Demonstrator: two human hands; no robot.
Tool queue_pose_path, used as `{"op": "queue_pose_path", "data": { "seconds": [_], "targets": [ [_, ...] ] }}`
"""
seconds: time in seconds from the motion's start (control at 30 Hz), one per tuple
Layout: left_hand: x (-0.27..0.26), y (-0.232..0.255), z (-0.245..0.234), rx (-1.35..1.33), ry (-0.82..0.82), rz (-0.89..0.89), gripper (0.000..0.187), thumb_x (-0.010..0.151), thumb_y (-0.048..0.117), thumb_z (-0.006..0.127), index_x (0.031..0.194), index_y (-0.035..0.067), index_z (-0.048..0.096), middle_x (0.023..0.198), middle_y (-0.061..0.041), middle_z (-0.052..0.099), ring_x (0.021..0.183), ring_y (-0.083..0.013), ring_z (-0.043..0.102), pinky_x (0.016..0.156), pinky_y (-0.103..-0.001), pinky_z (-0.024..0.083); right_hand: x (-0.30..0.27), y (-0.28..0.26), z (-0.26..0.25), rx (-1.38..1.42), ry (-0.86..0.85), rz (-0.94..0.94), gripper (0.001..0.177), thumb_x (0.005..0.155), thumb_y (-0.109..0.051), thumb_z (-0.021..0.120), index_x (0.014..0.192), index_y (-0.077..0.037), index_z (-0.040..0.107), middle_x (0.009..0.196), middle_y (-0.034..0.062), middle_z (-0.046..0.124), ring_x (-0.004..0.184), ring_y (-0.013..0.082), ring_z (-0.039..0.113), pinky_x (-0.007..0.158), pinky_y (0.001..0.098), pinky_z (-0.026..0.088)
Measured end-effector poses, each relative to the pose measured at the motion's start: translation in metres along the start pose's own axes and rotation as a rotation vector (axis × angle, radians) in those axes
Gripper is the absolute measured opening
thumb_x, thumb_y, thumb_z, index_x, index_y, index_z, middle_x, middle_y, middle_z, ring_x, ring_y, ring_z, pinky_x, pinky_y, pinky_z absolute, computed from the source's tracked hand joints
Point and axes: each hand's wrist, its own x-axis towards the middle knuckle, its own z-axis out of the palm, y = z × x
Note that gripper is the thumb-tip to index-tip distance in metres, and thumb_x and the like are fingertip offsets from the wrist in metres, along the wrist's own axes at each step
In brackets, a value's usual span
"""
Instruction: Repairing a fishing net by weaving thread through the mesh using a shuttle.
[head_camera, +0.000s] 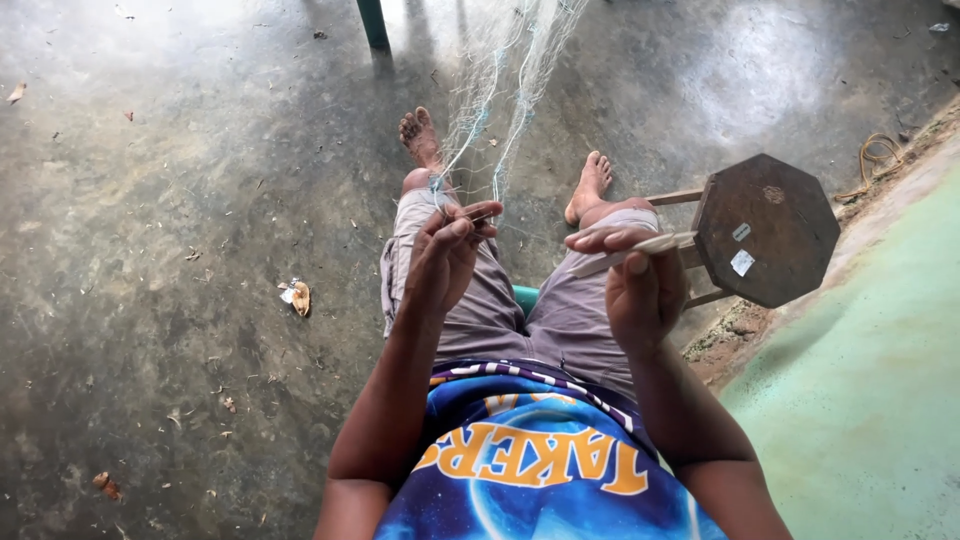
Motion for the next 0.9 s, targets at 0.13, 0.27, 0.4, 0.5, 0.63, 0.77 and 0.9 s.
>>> {"op": "queue_pose_path", "data": {
  "seconds": [0.13,0.27,0.4,0.5,0.63,0.77,0.9],
  "targets": [
    [-0.001,0.003,0.001,0.018,-0.015,-0.007,0.018,0.097,0.016,0.066,0.099,0.005,0.052,0.123,-0.031,0.067,0.102,-0.0303,0.072,0.095,-0.033,0.052,0.027,-0.004,-0.007,0.066,-0.011,0.015,0.037,0.112,-0.03,0.037,0.103,0.004,0.05,0.086,0.0244,0.066,0.087,0.0398,0.072,0.082,0.0468,0.061],
    [0.0,0.004,-0.001,0.037,-0.013,0.003,0.021,0.095,0.017,0.068,0.098,0.004,0.051,0.121,-0.033,0.067,0.104,-0.0335,0.071,0.093,-0.033,0.049,0.042,-0.004,-0.023,0.098,0.022,0.16,0.035,0.114,-0.033,0.039,0.111,0.0,0.049,0.089,0.0244,0.068,0.087,0.035,0.076,0.08,0.0396,0.064],
    [0.001,0.0,-0.009,0.061,-0.013,0.024,0.02,0.094,0.015,0.068,0.099,0.004,0.051,0.12,-0.033,0.068,0.11,-0.0359,0.07,0.096,-0.036,0.05,0.071,0.001,-0.032,0.122,0.071,0.288,0.035,0.111,-0.037,0.047,0.111,-0.002,0.051,0.09,0.0287,0.068,0.087,0.0365,0.077,0.074,0.0397,0.066],
    [-0.002,0.014,-0.002,0.113,-0.026,-0.05,0.006,0.097,0.008,0.062,0.099,0.01,0.058,0.117,-0.024,0.071,0.119,-0.0308,0.067,0.096,-0.035,0.051,0.095,-0.01,-0.027,0.175,0.091,0.357,0.021,0.112,-0.022,0.052,0.113,-0.003,0.058,0.091,0.0209,0.069,0.08,0.034,0.074,0.068,0.0395,0.067],
    [-0.002,0.016,0.0,0.144,-0.035,-0.05,0.007,0.093,0.009,0.063,0.096,0.01,0.057,0.114,-0.026,0.069,0.116,-0.0295,0.065,0.096,-0.035,0.05,0.123,-0.004,-0.03,0.218,0.038,0.4,0.021,0.113,-0.023,0.052,0.115,-0.003,0.059,0.092,0.0192,0.069,0.083,0.0333,0.075,0.068,0.0385,0.067],
    [-0.002,0.018,0.002,0.192,-0.039,-0.054,0.014,0.09,0.012,0.07,0.097,0.011,0.057,0.115,-0.025,0.07,0.111,-0.0286,0.066,0.097,-0.036,0.05,0.149,-0.001,-0.024,0.183,0.043,0.517,0.023,0.11,-0.026,0.052,0.111,-0.004,0.058,0.09,0.0195,0.071,0.077,0.0323,0.076,0.06,0.0366,0.065],
    [-0.003,0.014,0.002,0.292,0.025,-0.067,0.027,0.089,-0.004,0.07,0.089,0.015,0.051,0.11,-0.02,0.073,0.114,-0.0285,0.069,0.096,-0.035,0.053,0.172,-0.004,-0.019,0.126,0.057,0.594,0.023,0.107,-0.029,0.056,0.108,-0.006,0.061,0.088,0.0151,0.072,0.073,0.0273,0.076,0.056,0.033,0.063]
  ]
}}
